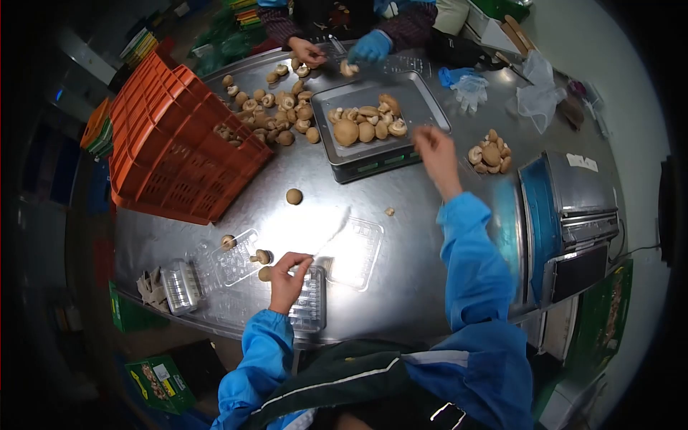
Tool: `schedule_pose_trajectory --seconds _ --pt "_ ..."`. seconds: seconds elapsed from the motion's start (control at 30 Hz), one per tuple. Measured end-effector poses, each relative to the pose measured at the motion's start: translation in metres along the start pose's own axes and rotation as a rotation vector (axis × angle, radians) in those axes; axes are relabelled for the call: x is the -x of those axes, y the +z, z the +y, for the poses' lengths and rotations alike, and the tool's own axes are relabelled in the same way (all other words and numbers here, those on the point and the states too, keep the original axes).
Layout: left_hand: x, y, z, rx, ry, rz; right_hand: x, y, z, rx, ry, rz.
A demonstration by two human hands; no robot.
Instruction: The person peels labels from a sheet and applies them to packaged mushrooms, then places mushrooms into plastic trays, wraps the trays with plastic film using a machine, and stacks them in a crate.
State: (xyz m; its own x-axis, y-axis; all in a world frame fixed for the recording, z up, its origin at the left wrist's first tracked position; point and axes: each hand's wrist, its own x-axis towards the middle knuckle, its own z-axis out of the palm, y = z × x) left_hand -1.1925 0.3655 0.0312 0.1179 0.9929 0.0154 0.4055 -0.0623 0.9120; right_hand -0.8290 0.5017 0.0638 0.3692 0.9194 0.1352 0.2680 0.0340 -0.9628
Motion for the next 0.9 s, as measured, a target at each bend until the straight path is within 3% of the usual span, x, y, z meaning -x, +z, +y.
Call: schedule_pose_trajectory --seconds 0.07,0.13,0.23,0.3,0.4,0.5,0.6,0.7,0.77,0.9 --pt "-0.005 -0.006 -0.003 0.009 -0.021 0.028 0.053 0.002 0.06 0.14 -0.013 -0.143" --pt "-0.006 -0.008 -0.014 0.078 -0.045 0.059 0.114 0.015 0.086 0.389 0.213 -0.382" --pt "-0.006 -0.008 -0.021 -0.021 -0.047 0.136 0.182 0.047 0.105 0.403 0.19 -0.39" --pt "-0.009 -0.008 -0.024 -0.214 0.046 0.226 0.196 0.074 0.094 0.223 0.244 -0.338" --pt "-0.015 -0.013 -0.045 -0.378 0.071 0.289 0.208 0.117 0.093 0.158 0.168 -0.366" --pt "-0.021 -0.018 -0.061 -0.514 0.034 0.273 0.214 0.132 0.068 0.186 0.127 -0.485" --pt "-0.023 -0.018 -0.072 -0.569 0.11 0.166 0.221 0.127 0.059 0.378 -0.068 -0.343" --pt "-0.033 -0.012 -0.059 -0.597 0.202 0.071 0.22 0.107 0.074 0.286 -0.032 -0.351" --pt "-0.05 -0.002 -0.055 -0.23 -0.009 0.053 0.209 0.088 0.081 0.205 0.046 -0.327" --pt "-0.09 0.013 -0.023 -0.02 -0.017 0.002 0.174 0.045 0.092 0.054 0.129 -0.205"
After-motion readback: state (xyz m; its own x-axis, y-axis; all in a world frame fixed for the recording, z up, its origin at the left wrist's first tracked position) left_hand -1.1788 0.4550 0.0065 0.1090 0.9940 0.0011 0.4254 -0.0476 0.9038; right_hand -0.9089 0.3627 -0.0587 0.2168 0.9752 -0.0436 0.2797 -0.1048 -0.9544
